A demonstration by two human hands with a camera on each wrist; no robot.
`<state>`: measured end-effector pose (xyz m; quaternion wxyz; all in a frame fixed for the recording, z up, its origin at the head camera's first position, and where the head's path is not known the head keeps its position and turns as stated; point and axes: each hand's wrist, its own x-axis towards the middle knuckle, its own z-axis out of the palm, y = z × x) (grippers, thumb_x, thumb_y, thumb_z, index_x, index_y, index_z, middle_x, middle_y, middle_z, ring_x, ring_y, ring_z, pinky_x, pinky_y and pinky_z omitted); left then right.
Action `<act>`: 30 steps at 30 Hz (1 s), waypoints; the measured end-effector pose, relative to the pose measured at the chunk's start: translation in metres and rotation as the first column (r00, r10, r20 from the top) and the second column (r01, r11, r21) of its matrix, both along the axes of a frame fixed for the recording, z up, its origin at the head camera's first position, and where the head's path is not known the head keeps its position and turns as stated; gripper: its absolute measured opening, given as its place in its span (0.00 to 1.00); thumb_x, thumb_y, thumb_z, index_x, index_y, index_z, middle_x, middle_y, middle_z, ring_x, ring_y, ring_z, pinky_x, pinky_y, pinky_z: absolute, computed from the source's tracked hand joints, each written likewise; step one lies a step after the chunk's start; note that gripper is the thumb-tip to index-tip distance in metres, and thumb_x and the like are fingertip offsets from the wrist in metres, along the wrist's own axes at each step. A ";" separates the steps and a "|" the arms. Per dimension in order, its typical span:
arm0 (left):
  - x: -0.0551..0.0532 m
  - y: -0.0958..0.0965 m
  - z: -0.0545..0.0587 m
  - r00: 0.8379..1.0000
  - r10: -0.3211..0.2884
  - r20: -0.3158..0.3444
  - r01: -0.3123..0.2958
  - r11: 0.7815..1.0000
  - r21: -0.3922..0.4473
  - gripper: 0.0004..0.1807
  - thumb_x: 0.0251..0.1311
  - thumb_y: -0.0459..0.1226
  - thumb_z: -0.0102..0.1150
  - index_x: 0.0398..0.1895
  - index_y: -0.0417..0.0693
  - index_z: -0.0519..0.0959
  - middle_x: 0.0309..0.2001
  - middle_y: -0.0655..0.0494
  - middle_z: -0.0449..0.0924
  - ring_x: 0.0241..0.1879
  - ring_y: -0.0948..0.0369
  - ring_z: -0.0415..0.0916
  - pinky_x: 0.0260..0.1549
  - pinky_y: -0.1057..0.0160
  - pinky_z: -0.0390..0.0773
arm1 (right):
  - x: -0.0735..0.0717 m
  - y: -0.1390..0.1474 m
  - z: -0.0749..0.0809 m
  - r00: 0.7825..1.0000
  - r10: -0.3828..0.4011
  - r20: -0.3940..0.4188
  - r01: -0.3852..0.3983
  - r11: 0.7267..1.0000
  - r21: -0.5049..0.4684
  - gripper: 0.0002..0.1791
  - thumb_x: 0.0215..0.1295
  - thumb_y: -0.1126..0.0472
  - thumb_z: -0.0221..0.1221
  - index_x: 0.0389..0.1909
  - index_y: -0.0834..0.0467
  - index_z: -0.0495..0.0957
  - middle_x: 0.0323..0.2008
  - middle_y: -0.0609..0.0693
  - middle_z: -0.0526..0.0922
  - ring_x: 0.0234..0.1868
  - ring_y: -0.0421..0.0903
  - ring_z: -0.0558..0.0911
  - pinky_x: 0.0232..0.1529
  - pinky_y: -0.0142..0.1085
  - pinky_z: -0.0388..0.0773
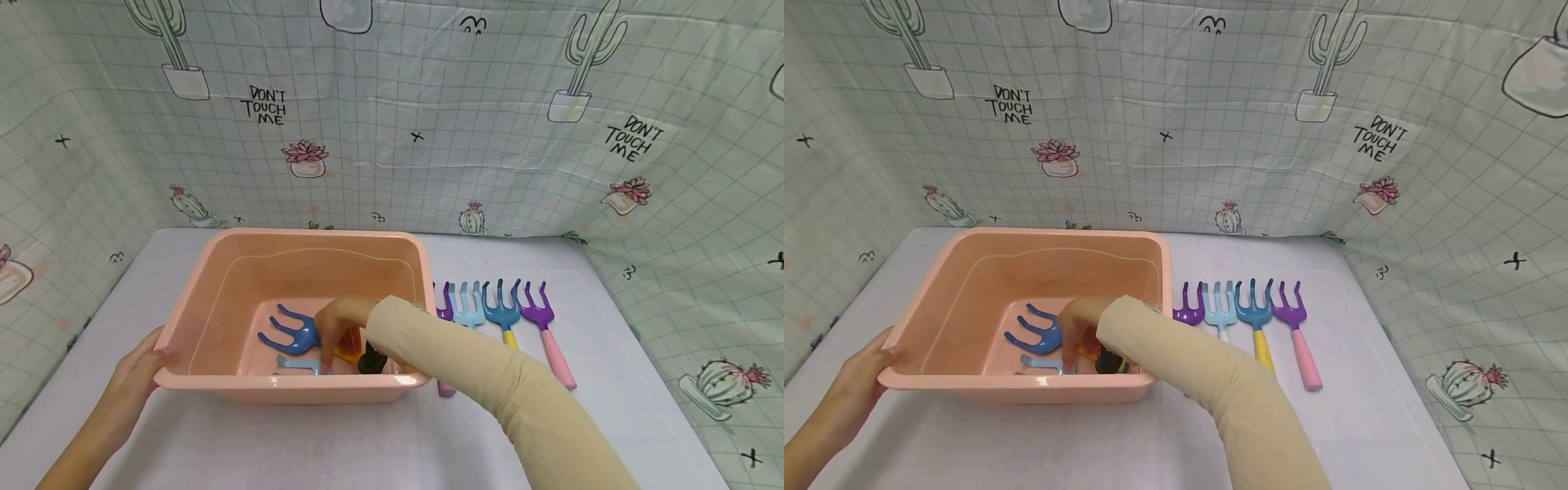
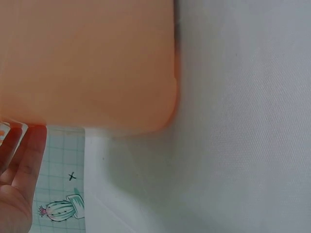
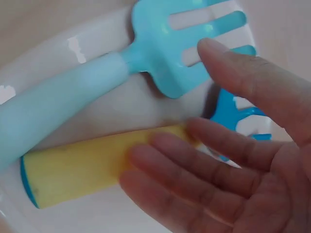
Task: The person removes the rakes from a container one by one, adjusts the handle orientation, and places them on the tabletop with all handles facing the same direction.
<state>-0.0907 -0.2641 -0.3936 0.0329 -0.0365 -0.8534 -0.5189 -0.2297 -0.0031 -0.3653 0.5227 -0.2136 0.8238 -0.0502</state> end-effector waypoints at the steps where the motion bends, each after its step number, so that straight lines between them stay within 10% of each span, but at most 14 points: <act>1: 0.000 0.000 0.000 1.000 -0.001 0.001 0.001 1.000 0.003 0.22 0.71 0.37 0.31 0.66 0.55 0.61 0.47 0.83 0.68 0.42 0.78 0.69 0.39 0.82 0.68 | 0.000 0.000 0.001 1.000 0.007 0.017 -0.007 1.000 -0.003 0.22 0.51 0.53 0.68 0.37 0.68 0.80 0.31 0.57 0.82 0.33 0.50 0.80 0.46 0.40 0.79; 15: -0.001 0.001 0.000 1.000 0.010 0.019 -0.010 1.000 -0.014 0.22 0.71 0.38 0.31 0.67 0.51 0.60 0.47 0.85 0.67 0.42 0.79 0.69 0.38 0.82 0.67 | 0.008 0.014 -0.002 0.979 -0.077 0.189 0.076 0.997 0.012 0.08 0.52 0.59 0.65 0.24 0.60 0.85 0.28 0.52 0.85 0.28 0.45 0.81 0.34 0.35 0.79; 22: -0.001 -0.001 0.000 0.999 -0.038 -0.004 0.038 0.996 0.081 0.22 0.70 0.34 0.33 0.61 0.64 0.64 0.47 0.80 0.71 0.43 0.77 0.70 0.39 0.81 0.68 | 0.011 0.012 0.002 0.928 -0.231 0.294 0.205 0.972 0.115 0.05 0.51 0.67 0.63 0.19 0.63 0.82 0.20 0.52 0.78 0.21 0.44 0.75 0.27 0.32 0.75; 30: -0.002 -0.001 0.000 0.999 -0.036 -0.015 0.036 0.997 0.065 0.22 0.70 0.34 0.33 0.62 0.64 0.64 0.47 0.80 0.71 0.43 0.77 0.70 0.38 0.81 0.68 | 0.045 0.041 0.033 0.908 -0.418 0.013 0.410 0.885 -0.220 0.09 0.26 0.76 0.62 0.06 0.60 0.77 0.10 0.48 0.60 0.16 0.44 0.65 0.13 0.32 0.60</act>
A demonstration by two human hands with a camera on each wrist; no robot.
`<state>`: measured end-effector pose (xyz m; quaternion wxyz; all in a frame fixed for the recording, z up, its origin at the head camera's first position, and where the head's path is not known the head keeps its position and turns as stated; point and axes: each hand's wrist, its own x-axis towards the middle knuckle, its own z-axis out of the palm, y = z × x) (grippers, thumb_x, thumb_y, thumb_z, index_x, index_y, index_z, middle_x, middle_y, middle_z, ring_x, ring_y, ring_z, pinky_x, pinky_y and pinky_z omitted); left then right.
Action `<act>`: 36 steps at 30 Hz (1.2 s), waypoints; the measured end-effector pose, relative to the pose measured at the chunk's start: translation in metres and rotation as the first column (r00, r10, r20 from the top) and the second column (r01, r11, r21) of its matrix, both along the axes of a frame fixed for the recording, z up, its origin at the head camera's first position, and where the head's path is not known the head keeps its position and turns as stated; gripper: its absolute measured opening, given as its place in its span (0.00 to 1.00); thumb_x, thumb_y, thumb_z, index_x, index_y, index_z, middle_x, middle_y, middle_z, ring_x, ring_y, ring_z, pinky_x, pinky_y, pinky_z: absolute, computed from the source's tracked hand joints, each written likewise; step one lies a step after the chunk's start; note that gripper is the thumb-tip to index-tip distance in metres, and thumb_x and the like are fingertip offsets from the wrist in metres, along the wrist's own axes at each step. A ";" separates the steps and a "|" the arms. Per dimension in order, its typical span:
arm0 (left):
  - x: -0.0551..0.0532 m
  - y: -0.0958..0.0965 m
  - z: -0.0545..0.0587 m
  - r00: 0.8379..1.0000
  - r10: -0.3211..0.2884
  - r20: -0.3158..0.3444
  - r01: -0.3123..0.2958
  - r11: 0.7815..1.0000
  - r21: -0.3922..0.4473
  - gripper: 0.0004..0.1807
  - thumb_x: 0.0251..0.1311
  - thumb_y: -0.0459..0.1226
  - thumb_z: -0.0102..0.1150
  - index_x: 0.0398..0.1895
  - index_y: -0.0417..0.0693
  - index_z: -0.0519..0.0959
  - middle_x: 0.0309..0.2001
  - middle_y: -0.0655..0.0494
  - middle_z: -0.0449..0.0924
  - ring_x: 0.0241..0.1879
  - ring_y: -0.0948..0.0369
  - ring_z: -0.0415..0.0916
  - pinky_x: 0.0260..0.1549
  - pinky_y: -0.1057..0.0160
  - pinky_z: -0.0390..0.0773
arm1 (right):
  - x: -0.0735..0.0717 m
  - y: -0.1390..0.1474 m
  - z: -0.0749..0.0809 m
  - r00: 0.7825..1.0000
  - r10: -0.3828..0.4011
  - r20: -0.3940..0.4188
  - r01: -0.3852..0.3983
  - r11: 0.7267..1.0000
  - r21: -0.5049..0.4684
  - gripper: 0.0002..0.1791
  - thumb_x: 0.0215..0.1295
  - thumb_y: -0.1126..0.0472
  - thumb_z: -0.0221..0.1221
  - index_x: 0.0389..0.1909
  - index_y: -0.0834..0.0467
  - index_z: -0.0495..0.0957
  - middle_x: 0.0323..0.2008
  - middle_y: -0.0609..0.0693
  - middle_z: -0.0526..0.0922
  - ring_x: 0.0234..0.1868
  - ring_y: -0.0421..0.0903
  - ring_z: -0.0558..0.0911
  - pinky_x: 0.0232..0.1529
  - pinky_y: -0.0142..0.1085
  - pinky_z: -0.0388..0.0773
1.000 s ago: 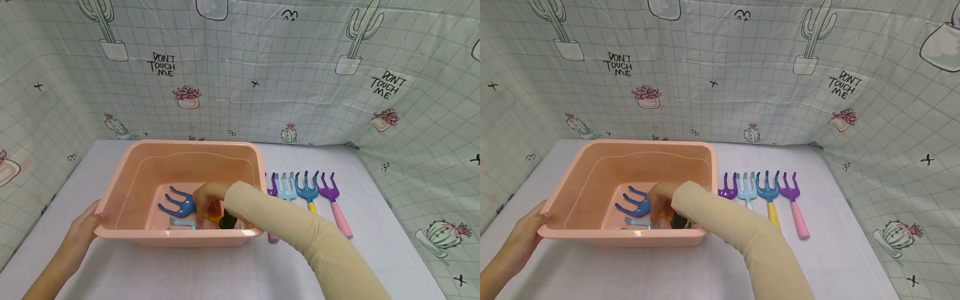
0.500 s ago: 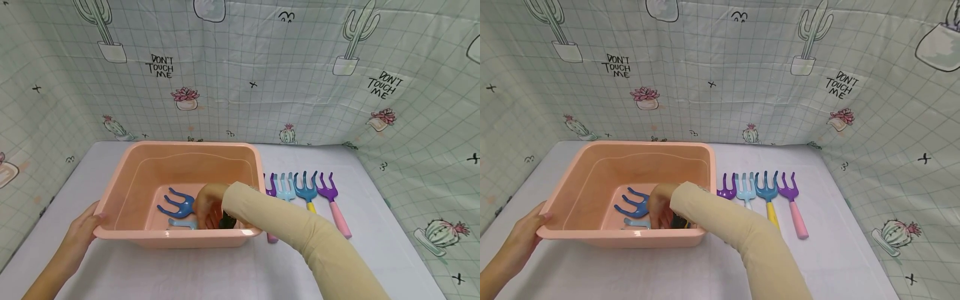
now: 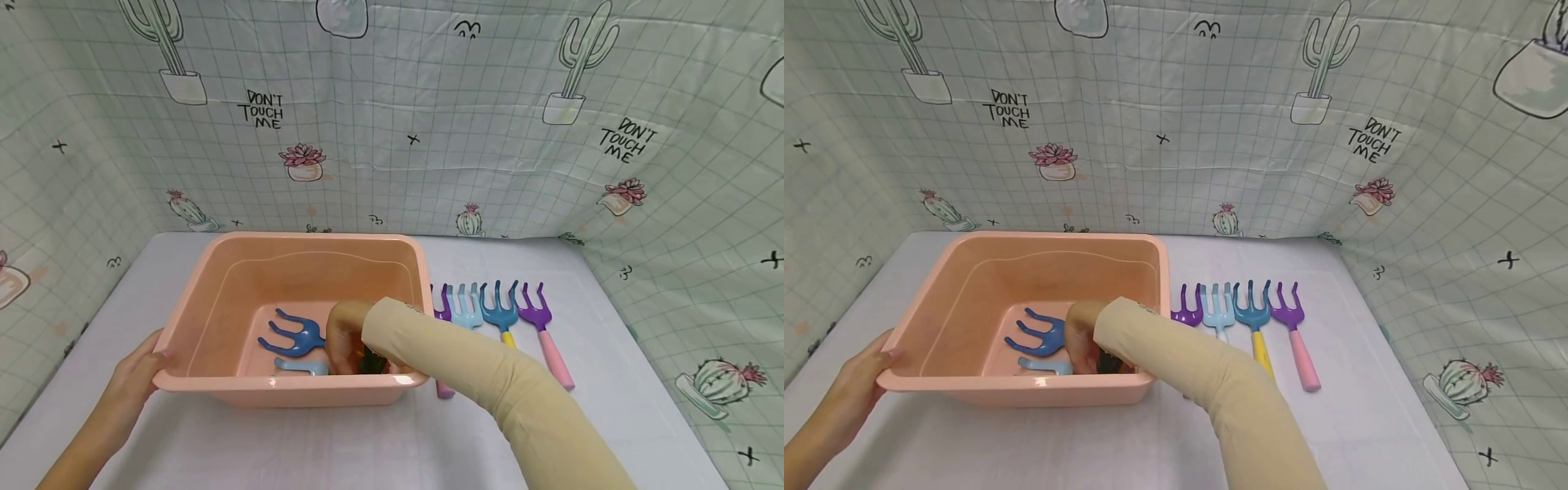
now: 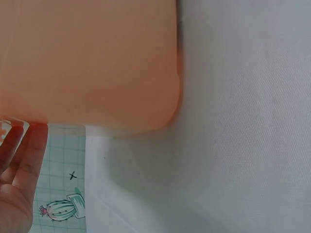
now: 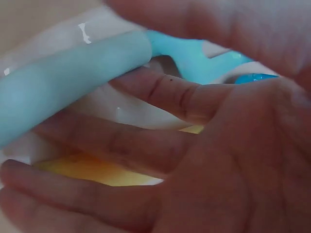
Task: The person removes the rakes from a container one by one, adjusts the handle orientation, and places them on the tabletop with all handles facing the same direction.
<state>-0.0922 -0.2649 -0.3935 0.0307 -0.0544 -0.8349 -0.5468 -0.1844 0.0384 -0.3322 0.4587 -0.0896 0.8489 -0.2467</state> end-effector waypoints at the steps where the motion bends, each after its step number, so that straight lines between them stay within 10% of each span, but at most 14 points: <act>1: 0.000 0.000 0.000 1.000 0.001 0.000 -0.001 1.000 -0.002 0.21 0.70 0.34 0.33 0.62 0.64 0.64 0.47 0.80 0.71 0.43 0.77 0.70 0.38 0.81 0.68 | 0.004 0.003 0.003 0.999 -0.027 -0.043 0.026 0.999 -0.030 0.09 0.23 0.77 0.61 0.06 0.60 0.77 0.09 0.48 0.60 0.17 0.45 0.66 0.12 0.34 0.62; 14: -0.001 0.001 -0.001 1.000 0.016 0.015 -0.016 1.000 -0.009 0.21 0.70 0.35 0.33 0.62 0.64 0.64 0.47 0.82 0.70 0.43 0.78 0.70 0.38 0.81 0.68 | 0.006 0.002 0.002 0.982 -0.188 -0.026 0.190 0.979 0.071 0.14 0.17 0.76 0.57 0.01 0.54 0.67 0.10 0.45 0.53 0.13 0.47 0.54 0.14 0.36 0.47; 21: -0.001 0.001 0.000 1.000 0.026 0.017 -0.025 0.999 -0.027 0.21 0.70 0.36 0.33 0.62 0.66 0.64 0.46 0.83 0.70 0.41 0.78 0.70 0.37 0.81 0.68 | 0.016 0.005 0.018 0.988 -0.134 -0.075 0.132 0.991 -0.022 0.13 0.19 0.77 0.52 0.01 0.56 0.64 0.10 0.46 0.52 0.14 0.45 0.51 0.15 0.35 0.45; 28: -0.001 0.001 0.000 1.000 0.026 0.010 -0.025 0.999 -0.030 0.21 0.70 0.36 0.33 0.63 0.63 0.63 0.47 0.84 0.69 0.42 0.78 0.70 0.37 0.81 0.68 | 0.005 0.016 0.020 0.983 0.135 -0.124 -0.164 0.952 -0.259 0.05 0.32 0.77 0.58 0.10 0.65 0.77 0.12 0.55 0.67 0.12 0.45 0.60 0.13 0.31 0.58; 32: -0.001 0.001 -0.001 1.000 0.023 0.009 -0.023 0.999 -0.025 0.21 0.70 0.36 0.33 0.62 0.65 0.63 0.47 0.84 0.69 0.42 0.79 0.70 0.37 0.81 0.68 | -0.020 -0.001 0.014 0.954 0.296 0.045 -0.295 0.955 -0.035 0.04 0.40 0.72 0.63 0.19 0.60 0.82 0.23 0.53 0.77 0.18 0.46 0.71 0.20 0.32 0.70; 36: -0.002 0.001 -0.001 1.000 0.024 0.002 -0.024 0.999 -0.022 0.21 0.70 0.36 0.33 0.62 0.66 0.64 0.46 0.84 0.69 0.42 0.79 0.70 0.37 0.81 0.68 | -0.039 -0.024 0.013 0.882 0.367 0.296 -0.437 0.872 0.220 0.04 0.51 0.66 0.61 0.29 0.57 0.79 0.30 0.49 0.77 0.28 0.47 0.78 0.39 0.35 0.78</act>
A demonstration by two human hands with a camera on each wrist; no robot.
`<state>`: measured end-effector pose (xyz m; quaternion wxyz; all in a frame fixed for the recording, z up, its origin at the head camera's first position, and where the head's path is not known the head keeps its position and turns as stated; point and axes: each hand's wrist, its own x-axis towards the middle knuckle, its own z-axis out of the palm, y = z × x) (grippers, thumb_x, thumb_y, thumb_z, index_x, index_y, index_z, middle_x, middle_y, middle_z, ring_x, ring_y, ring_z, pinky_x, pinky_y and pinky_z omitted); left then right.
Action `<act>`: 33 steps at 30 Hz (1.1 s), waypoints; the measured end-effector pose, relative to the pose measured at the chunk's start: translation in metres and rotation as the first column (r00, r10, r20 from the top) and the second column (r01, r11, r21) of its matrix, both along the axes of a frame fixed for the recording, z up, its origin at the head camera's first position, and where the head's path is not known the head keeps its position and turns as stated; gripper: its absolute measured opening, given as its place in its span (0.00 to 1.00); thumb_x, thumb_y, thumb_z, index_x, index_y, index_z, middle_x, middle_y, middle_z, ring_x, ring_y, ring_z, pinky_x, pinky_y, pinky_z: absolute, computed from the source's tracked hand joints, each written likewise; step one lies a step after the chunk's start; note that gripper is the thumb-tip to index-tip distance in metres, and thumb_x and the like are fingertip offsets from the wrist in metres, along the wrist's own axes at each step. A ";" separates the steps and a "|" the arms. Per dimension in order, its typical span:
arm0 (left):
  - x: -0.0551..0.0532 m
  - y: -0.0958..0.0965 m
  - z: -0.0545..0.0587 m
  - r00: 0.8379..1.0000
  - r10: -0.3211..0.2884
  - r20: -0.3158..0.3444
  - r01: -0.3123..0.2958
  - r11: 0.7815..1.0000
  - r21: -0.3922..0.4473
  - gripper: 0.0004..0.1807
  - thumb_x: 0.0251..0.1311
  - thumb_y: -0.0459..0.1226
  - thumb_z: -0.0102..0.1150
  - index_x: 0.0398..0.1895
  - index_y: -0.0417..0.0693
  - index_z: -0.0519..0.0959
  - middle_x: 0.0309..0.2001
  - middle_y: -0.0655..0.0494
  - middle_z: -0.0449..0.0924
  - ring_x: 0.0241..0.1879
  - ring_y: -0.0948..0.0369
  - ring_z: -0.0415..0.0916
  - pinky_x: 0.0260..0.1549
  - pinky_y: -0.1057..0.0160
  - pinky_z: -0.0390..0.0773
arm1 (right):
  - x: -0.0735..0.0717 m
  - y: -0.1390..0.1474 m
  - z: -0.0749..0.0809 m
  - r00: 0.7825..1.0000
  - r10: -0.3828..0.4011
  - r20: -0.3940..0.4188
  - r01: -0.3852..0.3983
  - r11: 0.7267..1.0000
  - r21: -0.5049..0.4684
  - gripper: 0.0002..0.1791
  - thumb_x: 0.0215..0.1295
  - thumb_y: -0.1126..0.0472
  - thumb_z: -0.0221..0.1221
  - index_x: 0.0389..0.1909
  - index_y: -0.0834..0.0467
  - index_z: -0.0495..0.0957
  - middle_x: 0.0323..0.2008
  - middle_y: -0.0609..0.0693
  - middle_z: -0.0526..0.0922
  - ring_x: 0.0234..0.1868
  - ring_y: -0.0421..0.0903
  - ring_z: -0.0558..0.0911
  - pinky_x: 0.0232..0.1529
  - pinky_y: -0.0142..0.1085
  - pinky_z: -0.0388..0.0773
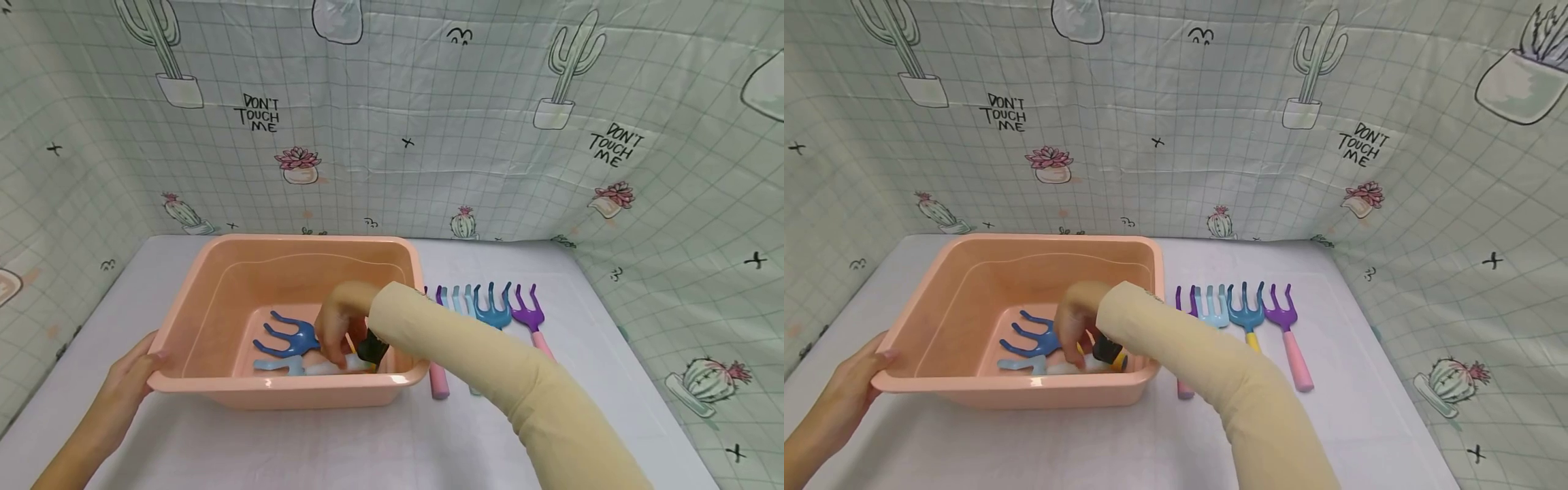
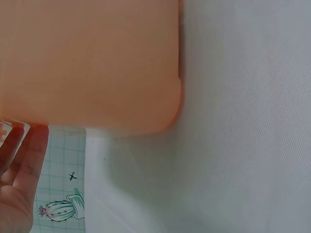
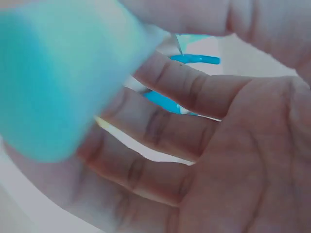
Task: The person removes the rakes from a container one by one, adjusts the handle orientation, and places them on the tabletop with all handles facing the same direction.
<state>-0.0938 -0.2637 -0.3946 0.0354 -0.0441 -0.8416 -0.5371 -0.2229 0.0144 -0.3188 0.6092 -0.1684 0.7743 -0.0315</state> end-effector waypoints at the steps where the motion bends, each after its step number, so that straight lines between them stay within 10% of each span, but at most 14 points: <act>1: 0.000 0.000 0.000 1.000 0.000 -0.002 0.000 1.000 0.002 0.21 0.70 0.35 0.34 0.61 0.66 0.64 0.46 0.84 0.69 0.42 0.79 0.70 0.37 0.81 0.68 | -0.002 -0.003 0.000 1.000 0.026 0.014 -0.026 0.999 0.027 0.04 0.54 0.66 0.60 0.31 0.57 0.78 0.31 0.49 0.77 0.30 0.48 0.78 0.42 0.37 0.78; 7: -0.001 0.001 0.000 1.000 -0.017 -0.020 0.017 1.000 0.007 0.22 0.70 0.35 0.33 0.61 0.66 0.64 0.46 0.82 0.70 0.43 0.78 0.69 0.38 0.82 0.68 | -0.003 -0.001 0.010 0.989 0.143 -0.033 -0.142 0.989 0.042 0.05 0.58 0.67 0.55 0.32 0.59 0.79 0.31 0.51 0.79 0.31 0.50 0.79 0.50 0.40 0.77; 19: -0.003 0.002 0.004 1.000 -0.004 0.007 0.005 1.000 -0.028 0.21 0.70 0.36 0.33 0.61 0.68 0.64 0.44 0.83 0.71 0.40 0.78 0.70 0.36 0.80 0.69 | -0.005 0.023 0.043 0.968 0.175 -0.182 -0.175 0.984 0.018 0.07 0.49 0.66 0.53 0.16 0.54 0.72 0.23 0.44 0.69 0.21 0.44 0.72 0.31 0.35 0.68; 25: -0.002 0.002 0.004 1.000 -0.009 0.024 0.009 1.000 -0.011 0.21 0.70 0.36 0.33 0.61 0.70 0.63 0.45 0.84 0.70 0.41 0.79 0.70 0.36 0.81 0.68 | -0.007 0.031 0.058 0.927 0.281 -0.247 -0.281 0.959 0.036 0.04 0.54 0.64 0.55 0.26 0.55 0.78 0.27 0.46 0.74 0.23 0.43 0.74 0.33 0.32 0.75; 33: -0.002 0.001 0.002 0.999 -0.025 0.028 0.023 0.996 0.083 0.21 0.70 0.34 0.34 0.56 0.73 0.66 0.43 0.79 0.74 0.39 0.77 0.71 0.36 0.81 0.68 | -0.009 0.055 0.068 0.913 0.224 -0.341 -0.249 0.968 -0.033 0.14 0.55 0.63 0.57 0.44 0.58 0.78 0.36 0.48 0.79 0.29 0.44 0.78 0.37 0.35 0.80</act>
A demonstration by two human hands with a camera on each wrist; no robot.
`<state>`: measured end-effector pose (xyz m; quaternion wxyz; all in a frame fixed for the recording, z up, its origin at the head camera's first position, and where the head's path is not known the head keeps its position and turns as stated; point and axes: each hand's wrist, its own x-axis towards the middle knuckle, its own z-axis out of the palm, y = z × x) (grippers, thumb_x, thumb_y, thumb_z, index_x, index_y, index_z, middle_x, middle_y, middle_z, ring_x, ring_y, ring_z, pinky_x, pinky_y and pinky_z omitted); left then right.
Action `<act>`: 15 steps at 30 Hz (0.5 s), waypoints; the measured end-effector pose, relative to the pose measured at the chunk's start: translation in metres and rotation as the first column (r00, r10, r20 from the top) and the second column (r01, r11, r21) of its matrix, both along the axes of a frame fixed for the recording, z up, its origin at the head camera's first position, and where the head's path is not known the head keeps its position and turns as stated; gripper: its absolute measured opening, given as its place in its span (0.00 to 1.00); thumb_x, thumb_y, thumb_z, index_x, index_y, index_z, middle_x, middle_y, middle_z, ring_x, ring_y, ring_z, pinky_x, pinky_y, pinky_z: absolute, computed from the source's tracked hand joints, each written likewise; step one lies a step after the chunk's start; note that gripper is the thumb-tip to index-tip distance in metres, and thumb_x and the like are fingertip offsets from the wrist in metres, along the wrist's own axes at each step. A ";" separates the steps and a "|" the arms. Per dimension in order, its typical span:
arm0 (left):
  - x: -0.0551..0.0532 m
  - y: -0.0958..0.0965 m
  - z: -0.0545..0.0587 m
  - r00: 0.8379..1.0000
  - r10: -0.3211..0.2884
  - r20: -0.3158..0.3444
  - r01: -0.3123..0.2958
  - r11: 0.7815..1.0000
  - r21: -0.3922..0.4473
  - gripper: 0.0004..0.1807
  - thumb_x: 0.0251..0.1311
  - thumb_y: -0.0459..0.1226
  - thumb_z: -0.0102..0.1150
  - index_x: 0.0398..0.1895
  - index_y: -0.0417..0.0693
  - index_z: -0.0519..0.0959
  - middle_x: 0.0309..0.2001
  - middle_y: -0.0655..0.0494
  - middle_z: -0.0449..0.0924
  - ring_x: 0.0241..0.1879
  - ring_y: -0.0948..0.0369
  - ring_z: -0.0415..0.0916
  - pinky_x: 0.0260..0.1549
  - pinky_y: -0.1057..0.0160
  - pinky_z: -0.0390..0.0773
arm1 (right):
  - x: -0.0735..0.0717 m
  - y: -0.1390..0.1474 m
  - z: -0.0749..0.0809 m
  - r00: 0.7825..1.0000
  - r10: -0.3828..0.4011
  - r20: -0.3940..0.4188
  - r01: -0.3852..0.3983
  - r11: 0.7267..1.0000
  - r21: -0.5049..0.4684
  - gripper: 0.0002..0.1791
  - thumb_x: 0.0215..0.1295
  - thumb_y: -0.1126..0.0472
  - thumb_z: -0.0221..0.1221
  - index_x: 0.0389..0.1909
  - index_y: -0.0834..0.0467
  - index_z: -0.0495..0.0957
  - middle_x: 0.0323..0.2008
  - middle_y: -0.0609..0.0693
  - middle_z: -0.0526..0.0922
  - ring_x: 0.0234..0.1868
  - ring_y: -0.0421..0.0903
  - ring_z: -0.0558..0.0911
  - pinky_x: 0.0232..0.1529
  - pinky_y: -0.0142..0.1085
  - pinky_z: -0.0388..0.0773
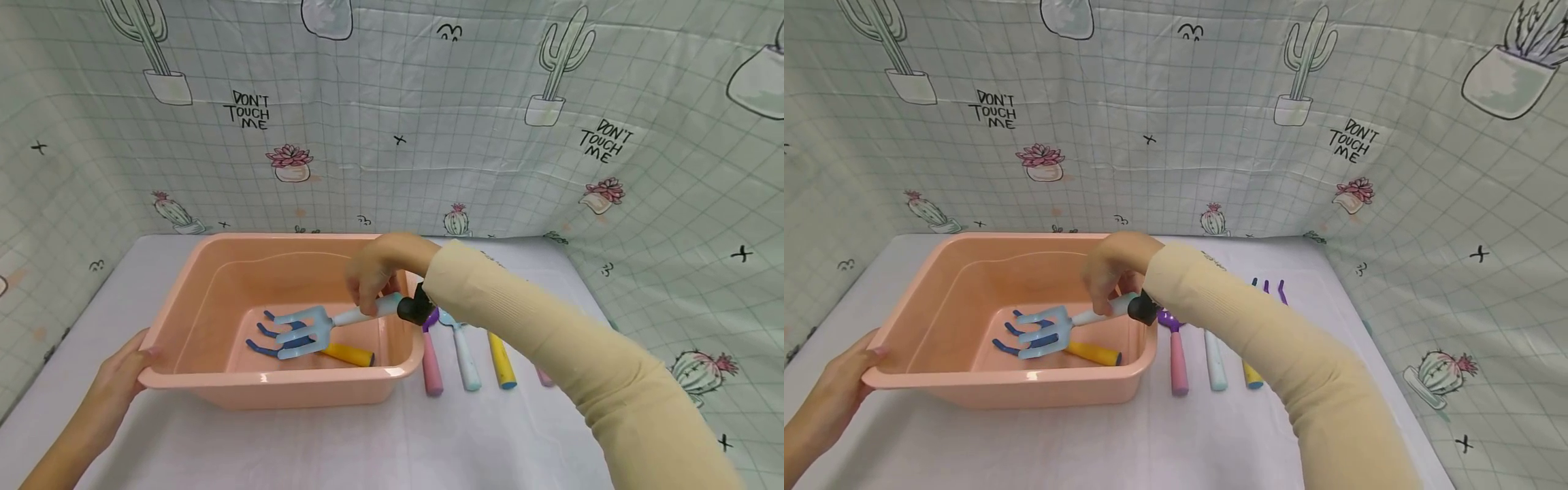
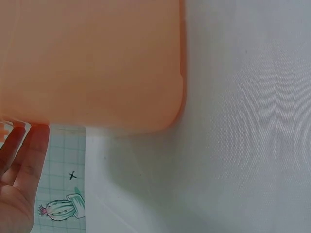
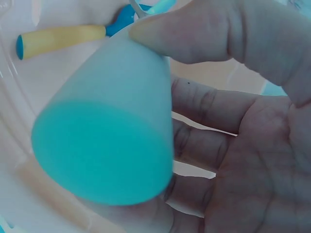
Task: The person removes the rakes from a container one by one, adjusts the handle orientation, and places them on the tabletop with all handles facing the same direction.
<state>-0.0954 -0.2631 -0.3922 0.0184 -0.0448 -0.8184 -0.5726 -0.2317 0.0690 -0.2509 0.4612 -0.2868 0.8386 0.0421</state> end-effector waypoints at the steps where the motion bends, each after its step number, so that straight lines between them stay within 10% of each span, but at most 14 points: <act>1: 0.000 0.000 0.000 1.000 0.002 -0.001 -0.002 1.000 -0.007 0.21 0.70 0.35 0.34 0.56 0.73 0.66 0.43 0.80 0.73 0.39 0.77 0.71 0.36 0.81 0.68 | 0.000 0.003 0.001 1.000 -0.005 0.000 0.005 1.000 -0.013 0.14 0.55 0.63 0.57 0.44 0.57 0.78 0.37 0.48 0.79 0.30 0.44 0.78 0.38 0.35 0.80; 15: 0.000 0.000 -0.002 1.000 0.000 0.001 0.000 0.998 0.070 0.22 0.69 0.34 0.35 0.54 0.74 0.68 0.41 0.77 0.76 0.37 0.75 0.73 0.35 0.81 0.69 | 0.001 0.066 0.012 0.999 -0.050 -0.020 0.042 0.957 -0.287 0.11 0.53 0.65 0.57 0.39 0.60 0.76 0.30 0.47 0.74 0.23 0.40 0.71 0.25 0.30 0.73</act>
